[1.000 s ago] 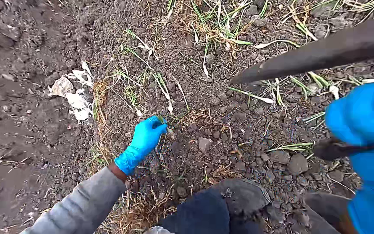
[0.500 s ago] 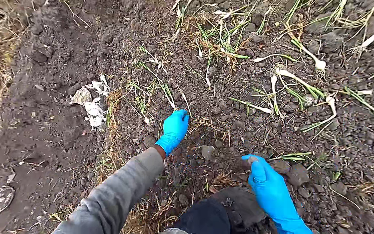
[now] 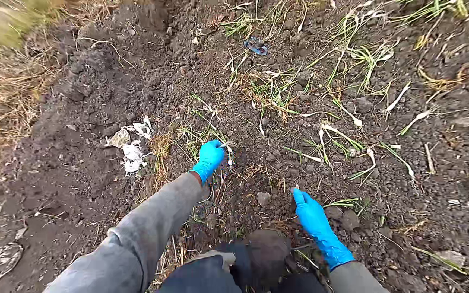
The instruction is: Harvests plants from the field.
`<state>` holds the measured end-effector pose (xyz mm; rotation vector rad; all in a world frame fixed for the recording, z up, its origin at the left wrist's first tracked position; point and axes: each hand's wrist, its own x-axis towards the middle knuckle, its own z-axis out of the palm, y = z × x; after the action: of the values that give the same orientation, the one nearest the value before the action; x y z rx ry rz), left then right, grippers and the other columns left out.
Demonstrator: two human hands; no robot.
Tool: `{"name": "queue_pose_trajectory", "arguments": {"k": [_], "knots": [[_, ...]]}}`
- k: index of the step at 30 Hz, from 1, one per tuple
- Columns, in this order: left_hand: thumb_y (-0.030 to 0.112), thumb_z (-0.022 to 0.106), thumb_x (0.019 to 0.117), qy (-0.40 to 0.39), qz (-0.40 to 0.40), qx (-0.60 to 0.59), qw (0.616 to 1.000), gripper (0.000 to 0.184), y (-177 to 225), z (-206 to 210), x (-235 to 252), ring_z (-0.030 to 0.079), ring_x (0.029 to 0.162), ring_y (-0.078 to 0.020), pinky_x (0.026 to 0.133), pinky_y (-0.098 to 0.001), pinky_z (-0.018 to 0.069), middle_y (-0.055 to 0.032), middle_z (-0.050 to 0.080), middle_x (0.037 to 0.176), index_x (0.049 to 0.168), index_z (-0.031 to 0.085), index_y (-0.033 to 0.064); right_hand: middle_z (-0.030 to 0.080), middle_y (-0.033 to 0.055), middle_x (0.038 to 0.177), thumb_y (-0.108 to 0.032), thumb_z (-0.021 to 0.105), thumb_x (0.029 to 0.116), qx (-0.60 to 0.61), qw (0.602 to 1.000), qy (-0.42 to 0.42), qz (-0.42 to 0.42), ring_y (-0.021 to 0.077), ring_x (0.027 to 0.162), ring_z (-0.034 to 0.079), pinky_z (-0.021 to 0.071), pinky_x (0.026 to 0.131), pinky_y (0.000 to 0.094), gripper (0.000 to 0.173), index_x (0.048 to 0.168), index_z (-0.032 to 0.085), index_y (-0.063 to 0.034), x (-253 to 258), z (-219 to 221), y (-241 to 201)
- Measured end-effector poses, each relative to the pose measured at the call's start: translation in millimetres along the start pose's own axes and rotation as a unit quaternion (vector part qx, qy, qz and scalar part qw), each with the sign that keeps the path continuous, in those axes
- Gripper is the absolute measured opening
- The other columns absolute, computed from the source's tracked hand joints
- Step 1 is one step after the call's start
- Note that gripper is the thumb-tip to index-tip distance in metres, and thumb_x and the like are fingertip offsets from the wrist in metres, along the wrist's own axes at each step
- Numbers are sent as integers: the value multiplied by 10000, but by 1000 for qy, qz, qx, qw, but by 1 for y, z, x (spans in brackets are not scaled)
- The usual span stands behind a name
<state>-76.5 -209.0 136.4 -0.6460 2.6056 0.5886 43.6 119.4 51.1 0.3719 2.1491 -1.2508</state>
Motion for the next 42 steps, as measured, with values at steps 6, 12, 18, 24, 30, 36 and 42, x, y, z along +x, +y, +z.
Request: {"name": "queue_pose_trajectory", "arguments": {"k": [6,12,18,24,30,36,42], "knots": [[48,565,978,-88,224,245,939,401,-37,-16,46,666,1178,-359,956,-603,544,-142,638,1370,1347,682,151,646,69,794,-595,338,1065,2,999,43,7,219,665,592,495,628,487,592,1188,713,-154,0,15,4],[-33,571,954,-117,307,317,890,322,-44,37,106,651,1136,-423,859,-624,562,-176,526,1478,1228,712,60,470,-11,591,-507,262,1096,2,983,180,17,133,460,395,371,446,367,588,1121,716,-134,-16,37,5],[58,549,1005,-149,356,202,900,273,-78,10,74,692,1082,-373,869,-611,547,-141,706,1201,1213,711,133,535,43,628,-479,244,1106,-51,967,247,31,176,490,452,413,482,421,614,1103,727,-99,-12,53,-2],[174,681,979,-168,364,27,916,241,-118,12,9,717,998,-232,875,-521,586,-41,746,1088,1188,791,225,610,109,717,-587,284,1081,-104,973,187,88,274,611,583,493,587,528,622,1149,704,-133,-14,70,-27],[127,707,972,-149,258,-86,951,145,-132,23,-16,703,943,-213,859,-486,581,-63,728,1026,1091,789,121,447,-72,563,-451,187,1119,124,972,85,-180,40,376,345,335,344,208,552,1232,641,-157,-46,0,-208],[202,677,986,58,284,-65,955,167,-90,-30,-1,707,946,-208,840,-464,555,-92,740,1025,1052,782,90,575,37,679,-476,299,1116,67,973,57,-213,172,510,527,466,429,366,522,1052,676,-121,23,70,-174],[168,643,997,-117,298,95,943,157,-54,71,-18,705,944,-347,777,-585,564,-141,709,1042,1046,778,106,486,13,603,-602,254,1076,104,990,67,-70,161,437,415,379,392,342,616,1207,694,-191,1,118,-71]]}}
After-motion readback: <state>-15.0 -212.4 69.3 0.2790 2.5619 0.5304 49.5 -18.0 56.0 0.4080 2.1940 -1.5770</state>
